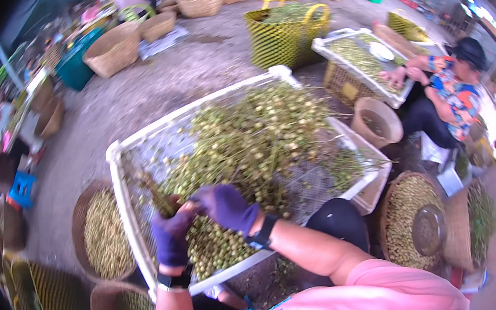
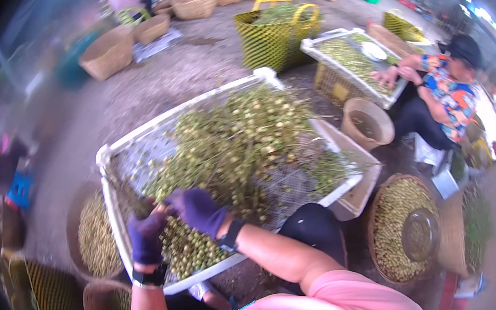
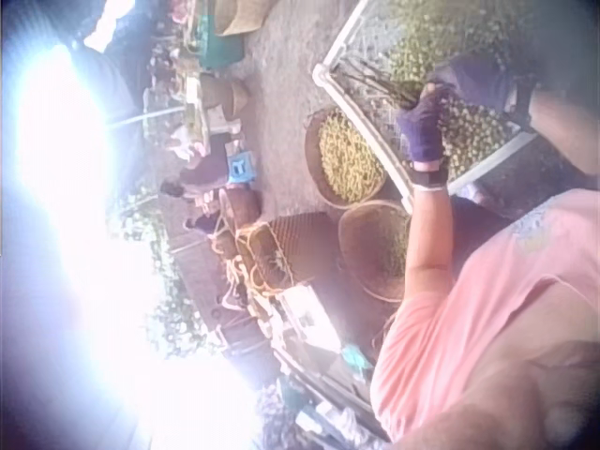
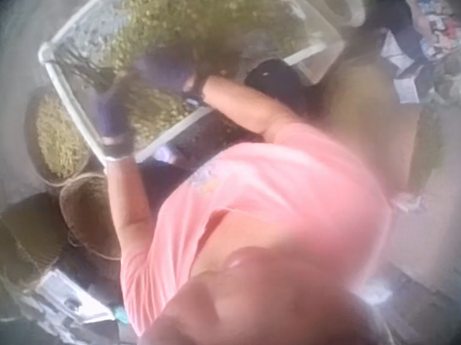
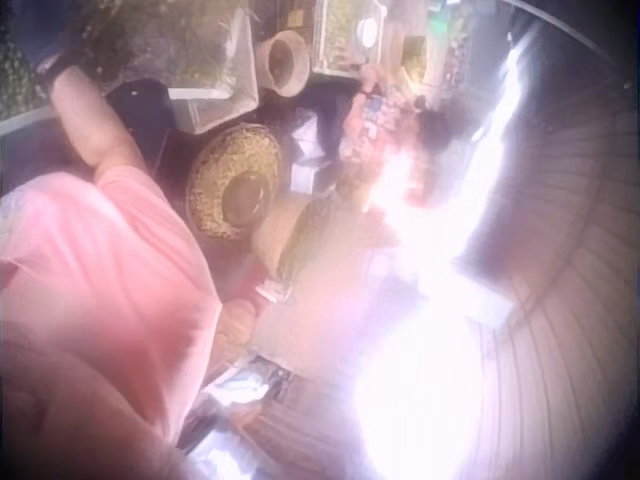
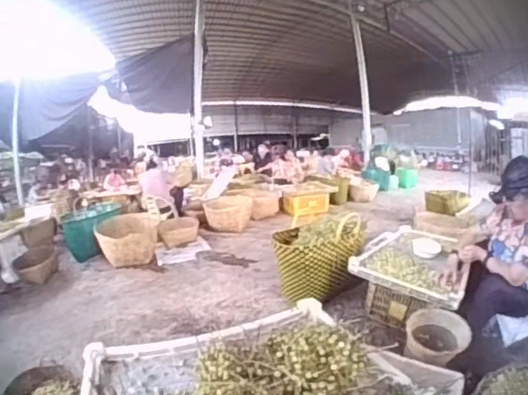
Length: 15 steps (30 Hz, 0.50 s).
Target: Picking small green fruits from stems and placing them into a crate.
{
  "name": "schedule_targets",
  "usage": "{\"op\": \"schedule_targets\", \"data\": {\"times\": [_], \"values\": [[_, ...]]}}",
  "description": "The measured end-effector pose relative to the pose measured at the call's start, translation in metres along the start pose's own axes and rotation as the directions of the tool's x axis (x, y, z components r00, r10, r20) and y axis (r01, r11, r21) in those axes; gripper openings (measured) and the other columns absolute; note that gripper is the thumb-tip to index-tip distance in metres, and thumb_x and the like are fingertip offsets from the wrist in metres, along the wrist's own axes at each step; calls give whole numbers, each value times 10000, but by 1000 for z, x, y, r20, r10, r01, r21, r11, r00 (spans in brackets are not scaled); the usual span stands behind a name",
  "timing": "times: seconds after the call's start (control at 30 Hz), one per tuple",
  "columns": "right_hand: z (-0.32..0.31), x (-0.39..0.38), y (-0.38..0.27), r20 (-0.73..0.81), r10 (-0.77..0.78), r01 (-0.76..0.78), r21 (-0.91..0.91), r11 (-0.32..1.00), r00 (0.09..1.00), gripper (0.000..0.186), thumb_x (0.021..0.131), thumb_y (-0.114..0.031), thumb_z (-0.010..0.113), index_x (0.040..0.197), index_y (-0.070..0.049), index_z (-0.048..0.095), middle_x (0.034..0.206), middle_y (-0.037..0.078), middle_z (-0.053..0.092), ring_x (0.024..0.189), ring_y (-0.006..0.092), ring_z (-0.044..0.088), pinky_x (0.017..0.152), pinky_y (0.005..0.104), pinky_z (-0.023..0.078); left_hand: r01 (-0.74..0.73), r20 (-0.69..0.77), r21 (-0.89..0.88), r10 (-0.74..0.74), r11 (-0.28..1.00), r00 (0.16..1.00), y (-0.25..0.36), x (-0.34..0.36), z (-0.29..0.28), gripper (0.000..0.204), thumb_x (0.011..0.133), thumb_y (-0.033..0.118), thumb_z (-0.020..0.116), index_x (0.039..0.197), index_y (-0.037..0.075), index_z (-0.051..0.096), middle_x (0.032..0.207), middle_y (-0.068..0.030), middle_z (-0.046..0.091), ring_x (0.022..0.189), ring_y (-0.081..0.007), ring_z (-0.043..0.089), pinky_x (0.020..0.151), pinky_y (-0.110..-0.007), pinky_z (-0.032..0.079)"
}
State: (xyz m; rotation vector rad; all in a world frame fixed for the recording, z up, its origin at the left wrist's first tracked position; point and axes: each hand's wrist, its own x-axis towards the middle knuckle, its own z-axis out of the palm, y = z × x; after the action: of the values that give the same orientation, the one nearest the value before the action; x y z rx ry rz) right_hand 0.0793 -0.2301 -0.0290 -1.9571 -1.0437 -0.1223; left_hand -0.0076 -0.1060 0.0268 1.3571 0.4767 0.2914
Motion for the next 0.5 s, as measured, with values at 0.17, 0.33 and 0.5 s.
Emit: {"op": "schedule_targets", "data": {"times": [0.17,0.33,0.5], "values": [[11,-13,-8,-29,-90,75,-332,940,996,79,805,-159,558,837,-101,603,809,97,592,717,269,618,622,422,468,-153,11,162,154,975,988,-17,8,-12,80,847,104,674,876,32,655,764,13,622,671,-75,531,625,-240,425],[6,-12,0,-4,-85,71,-500,863,996,101,854,-205,531,880,-143,607,876,63,596,753,225,610,713,414,419,-157,-19,162,162,974,987,-33,23,-22,54,821,77,706,846,40,677,738,38,610,664,-67,519,620,-233,409],[10,-20,24,109,81,-12,-525,851,991,97,857,-223,539,913,-167,594,792,21,615,677,202,619,651,393,416,-179,-55,214,195,960,979,-28,27,-13,72,810,85,719,838,39,671,740,37,607,661,-72,518,612,-231,405]]}}
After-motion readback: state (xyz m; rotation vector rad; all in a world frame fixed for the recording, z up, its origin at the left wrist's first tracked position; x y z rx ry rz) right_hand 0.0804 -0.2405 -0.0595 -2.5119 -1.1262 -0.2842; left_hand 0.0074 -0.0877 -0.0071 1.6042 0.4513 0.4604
